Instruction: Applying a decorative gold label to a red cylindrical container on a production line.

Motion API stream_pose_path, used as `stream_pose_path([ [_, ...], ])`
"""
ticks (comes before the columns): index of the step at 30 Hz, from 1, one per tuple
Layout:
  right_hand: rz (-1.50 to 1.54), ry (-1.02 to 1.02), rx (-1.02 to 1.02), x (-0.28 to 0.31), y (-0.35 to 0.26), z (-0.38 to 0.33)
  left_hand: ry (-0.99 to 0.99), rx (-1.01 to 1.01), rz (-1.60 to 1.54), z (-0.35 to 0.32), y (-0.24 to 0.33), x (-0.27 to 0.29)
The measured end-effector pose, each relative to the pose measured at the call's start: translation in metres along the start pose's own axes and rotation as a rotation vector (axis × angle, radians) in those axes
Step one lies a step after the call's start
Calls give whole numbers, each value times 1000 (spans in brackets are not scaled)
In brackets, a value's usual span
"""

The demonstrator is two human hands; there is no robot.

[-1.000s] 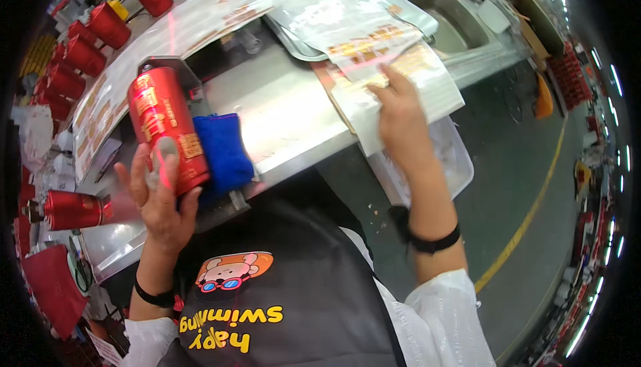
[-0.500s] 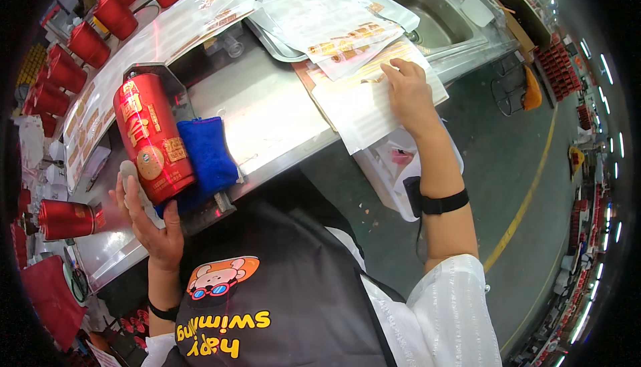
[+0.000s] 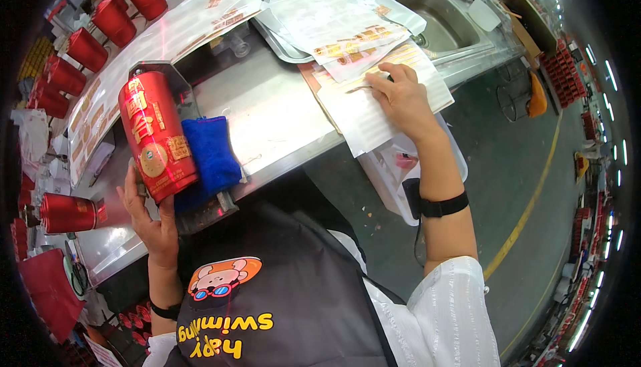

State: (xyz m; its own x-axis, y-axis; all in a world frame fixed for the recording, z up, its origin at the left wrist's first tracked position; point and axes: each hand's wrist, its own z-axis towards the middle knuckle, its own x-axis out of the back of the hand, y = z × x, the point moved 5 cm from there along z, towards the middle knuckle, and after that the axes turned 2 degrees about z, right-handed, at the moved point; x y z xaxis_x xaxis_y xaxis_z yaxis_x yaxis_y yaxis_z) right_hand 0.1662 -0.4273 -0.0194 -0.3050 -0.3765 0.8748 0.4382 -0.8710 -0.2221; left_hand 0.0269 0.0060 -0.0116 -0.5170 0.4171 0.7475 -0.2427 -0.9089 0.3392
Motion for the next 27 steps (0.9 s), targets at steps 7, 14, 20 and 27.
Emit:
stream_pose_path([
  [7,72,25,110,-2,-9,11,-22,-5,8,-3,-2,4],
  [14,220,-44,57,19,-62,4,81,-201,109,12,21,17],
  [20,436,-175,234,26,-177,23,153,-63,-41,-4,12,8],
  [27,536,-220,459,35,-255,39,83,-119,-78,9,25,28],
])
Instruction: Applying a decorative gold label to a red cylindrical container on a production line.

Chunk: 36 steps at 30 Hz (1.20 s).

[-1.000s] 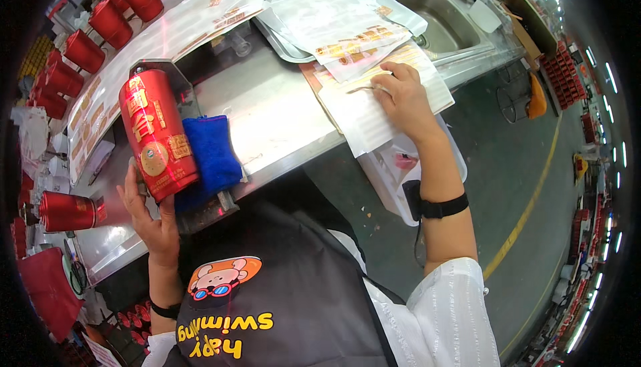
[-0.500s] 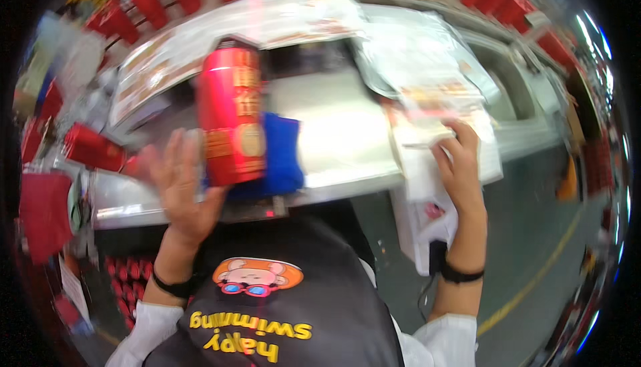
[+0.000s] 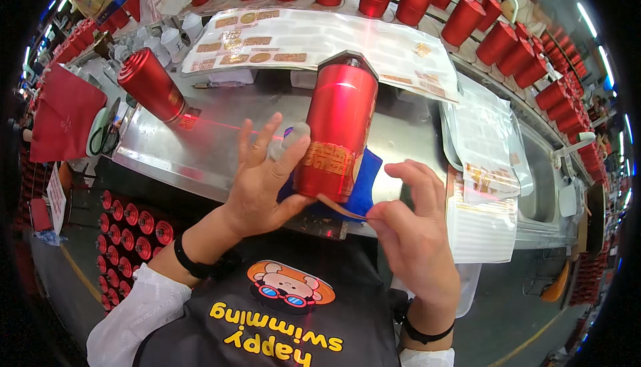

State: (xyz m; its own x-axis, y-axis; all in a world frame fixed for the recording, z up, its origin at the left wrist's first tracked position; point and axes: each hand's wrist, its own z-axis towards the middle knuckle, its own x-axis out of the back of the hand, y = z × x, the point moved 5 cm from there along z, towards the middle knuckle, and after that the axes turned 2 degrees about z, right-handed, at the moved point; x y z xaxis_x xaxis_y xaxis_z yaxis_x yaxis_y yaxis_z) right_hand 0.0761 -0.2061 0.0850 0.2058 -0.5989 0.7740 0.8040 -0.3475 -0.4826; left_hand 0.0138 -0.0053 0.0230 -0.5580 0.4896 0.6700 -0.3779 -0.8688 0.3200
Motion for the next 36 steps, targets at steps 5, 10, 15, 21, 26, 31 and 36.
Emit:
stream_pose_path([
  [5,-14,-39,65,-12,-16,19,-93,32,-387,14,9,10],
  [10,100,-54,-33,-29,-2,19,16,257,-432,3,-2,5],
  [15,181,-34,-127,-40,14,13,26,317,-371,-3,-5,0],
  [21,218,-31,-184,-42,25,12,30,481,-488,-11,-18,-8],
  [26,202,-46,-189,-40,26,13,0,605,-607,-16,-27,-12],
  [31,216,-38,-216,-38,32,13,20,626,-630,-13,-25,-15],
  [36,222,-33,-206,-34,34,12,-22,617,-589,-10,-22,-14],
])
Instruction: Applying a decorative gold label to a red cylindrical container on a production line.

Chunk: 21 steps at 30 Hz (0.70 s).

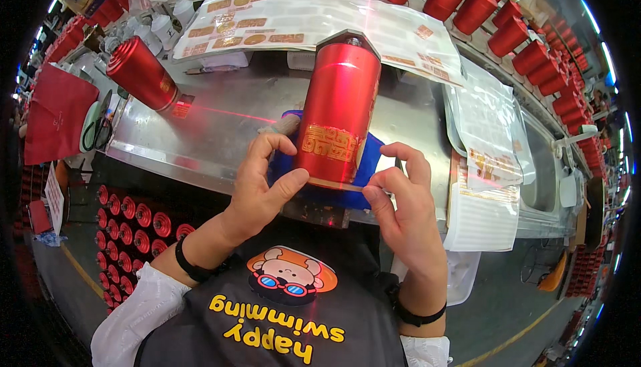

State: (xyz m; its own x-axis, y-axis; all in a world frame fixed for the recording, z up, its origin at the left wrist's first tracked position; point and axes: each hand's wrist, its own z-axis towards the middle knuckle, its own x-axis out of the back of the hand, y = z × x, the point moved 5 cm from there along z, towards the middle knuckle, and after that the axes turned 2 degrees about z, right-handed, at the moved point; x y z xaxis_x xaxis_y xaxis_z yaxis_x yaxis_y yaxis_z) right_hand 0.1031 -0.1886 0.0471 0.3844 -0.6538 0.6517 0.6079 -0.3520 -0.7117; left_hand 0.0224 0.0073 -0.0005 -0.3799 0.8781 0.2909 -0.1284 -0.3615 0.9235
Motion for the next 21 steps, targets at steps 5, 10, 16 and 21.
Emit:
stream_pose_path([
  [5,-12,2,-9,2,1,-1,-16,69,-119,0,-8,-4],
  [10,-35,9,-6,4,1,-1,-11,127,-230,-2,-16,-6],
  [16,-13,8,-21,5,4,-3,-6,10,-68,0,-9,-8],
  [21,4,8,-45,4,6,-3,20,-15,-74,4,-11,-11],
])
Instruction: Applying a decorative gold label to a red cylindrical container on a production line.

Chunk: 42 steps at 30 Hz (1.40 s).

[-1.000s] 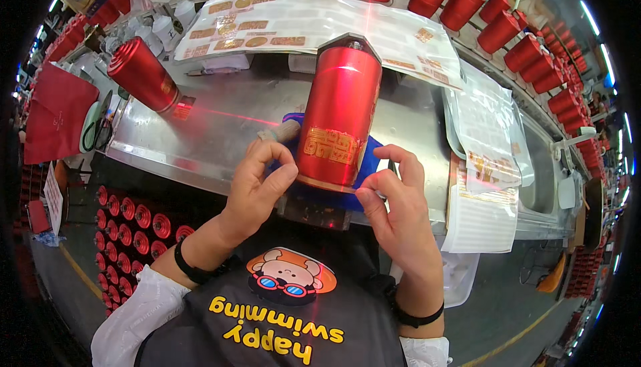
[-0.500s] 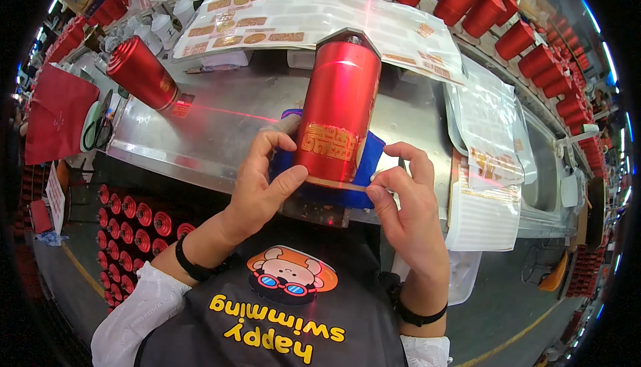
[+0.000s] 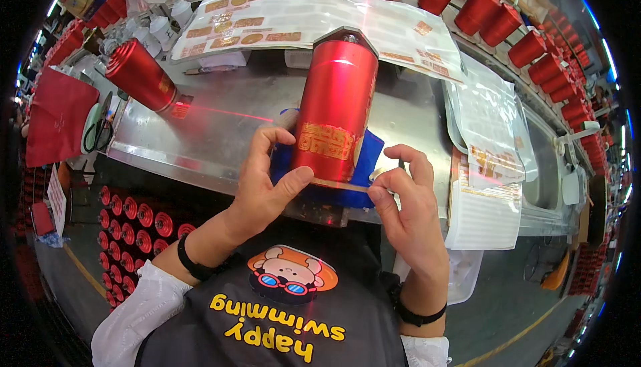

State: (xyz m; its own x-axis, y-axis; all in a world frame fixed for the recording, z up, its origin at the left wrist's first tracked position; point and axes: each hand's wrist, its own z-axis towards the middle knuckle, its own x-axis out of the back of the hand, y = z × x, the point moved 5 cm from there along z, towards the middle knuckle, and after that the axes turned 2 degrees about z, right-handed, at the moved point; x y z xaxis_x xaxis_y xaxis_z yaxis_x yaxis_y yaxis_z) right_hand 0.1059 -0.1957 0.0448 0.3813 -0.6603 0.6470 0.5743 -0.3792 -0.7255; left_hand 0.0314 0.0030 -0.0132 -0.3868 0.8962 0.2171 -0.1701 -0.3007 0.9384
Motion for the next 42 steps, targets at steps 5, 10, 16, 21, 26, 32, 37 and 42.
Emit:
stream_pose_path([
  [5,0,-5,-9,0,3,1,2,14,-10,2,0,1],
  [10,8,-7,-3,-1,2,3,15,-79,134,2,11,1],
  [16,35,-9,-13,-3,2,4,6,-33,64,3,3,0],
  [21,35,-5,-10,-4,3,6,-10,33,-28,2,-7,3],
  [26,56,-8,-24,-5,3,7,-21,45,-121,1,-12,4],
  [32,60,-33,-4,-5,4,8,5,1,-66,1,-11,3],
  [37,247,-86,-89,-8,12,7,88,-419,220,-2,13,19],
  [42,271,-126,-53,-6,15,9,-31,-793,448,-11,35,15],
])
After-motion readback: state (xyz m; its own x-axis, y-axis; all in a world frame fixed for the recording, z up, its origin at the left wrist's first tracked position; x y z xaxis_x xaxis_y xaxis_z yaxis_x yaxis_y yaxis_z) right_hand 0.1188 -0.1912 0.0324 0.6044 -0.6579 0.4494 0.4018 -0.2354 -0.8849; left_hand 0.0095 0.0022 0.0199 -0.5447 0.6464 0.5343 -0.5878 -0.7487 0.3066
